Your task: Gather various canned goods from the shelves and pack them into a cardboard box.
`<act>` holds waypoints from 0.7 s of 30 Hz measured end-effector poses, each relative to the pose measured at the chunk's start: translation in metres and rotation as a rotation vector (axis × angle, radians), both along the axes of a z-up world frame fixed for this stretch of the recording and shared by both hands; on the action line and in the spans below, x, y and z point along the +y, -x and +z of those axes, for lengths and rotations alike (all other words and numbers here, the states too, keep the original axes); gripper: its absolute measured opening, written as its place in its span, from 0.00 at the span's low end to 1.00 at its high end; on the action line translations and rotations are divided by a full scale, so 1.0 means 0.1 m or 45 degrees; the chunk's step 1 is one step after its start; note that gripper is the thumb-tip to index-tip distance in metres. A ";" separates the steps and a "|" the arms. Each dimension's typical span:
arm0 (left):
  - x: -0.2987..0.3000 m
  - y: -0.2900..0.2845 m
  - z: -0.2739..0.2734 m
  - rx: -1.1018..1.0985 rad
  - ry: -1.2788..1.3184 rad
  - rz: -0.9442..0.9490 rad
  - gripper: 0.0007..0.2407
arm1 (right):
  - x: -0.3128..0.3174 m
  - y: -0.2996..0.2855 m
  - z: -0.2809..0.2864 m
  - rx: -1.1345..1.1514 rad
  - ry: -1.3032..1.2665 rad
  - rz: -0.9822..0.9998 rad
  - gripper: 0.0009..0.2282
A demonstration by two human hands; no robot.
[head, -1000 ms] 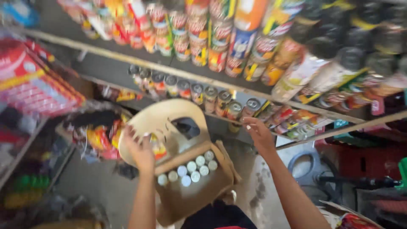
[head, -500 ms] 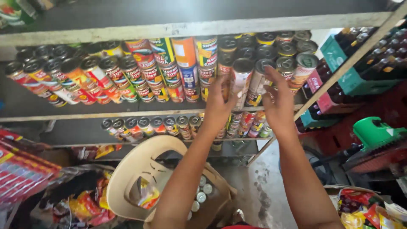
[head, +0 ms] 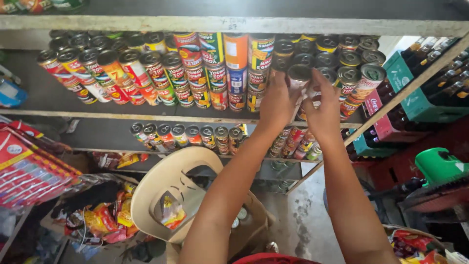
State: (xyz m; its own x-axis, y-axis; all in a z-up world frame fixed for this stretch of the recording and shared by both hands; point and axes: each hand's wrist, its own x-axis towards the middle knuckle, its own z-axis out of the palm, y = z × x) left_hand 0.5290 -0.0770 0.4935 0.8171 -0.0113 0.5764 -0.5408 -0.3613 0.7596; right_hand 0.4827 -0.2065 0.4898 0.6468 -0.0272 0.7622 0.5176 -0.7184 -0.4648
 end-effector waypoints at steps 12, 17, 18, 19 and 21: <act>0.06 -0.12 -0.36 -0.090 -0.104 -0.065 0.24 | -0.17 -0.04 -0.03 -0.121 0.226 -0.036 0.31; 0.70 0.43 -0.29 -0.194 0.058 -0.056 0.24 | -0.23 -0.12 0.08 -0.142 0.161 -0.008 0.27; 0.96 0.48 -0.45 -0.185 0.062 -0.031 0.24 | -0.18 -0.07 0.08 -0.134 0.165 0.018 0.27; 1.21 0.60 -0.65 -0.102 0.138 0.131 0.20 | -0.12 0.02 0.06 -0.223 0.121 0.011 0.24; 1.78 0.88 -1.07 0.019 0.219 0.333 0.18 | 0.04 0.15 -0.06 -0.274 0.083 0.047 0.22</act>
State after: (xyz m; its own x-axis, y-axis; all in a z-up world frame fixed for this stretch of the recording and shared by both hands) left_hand 0.4412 0.1005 0.3865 0.7880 0.2971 0.5393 -0.4345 -0.3522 0.8289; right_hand 0.4676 -0.2024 0.4833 0.4685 0.0473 0.8822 0.6262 -0.7221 -0.2938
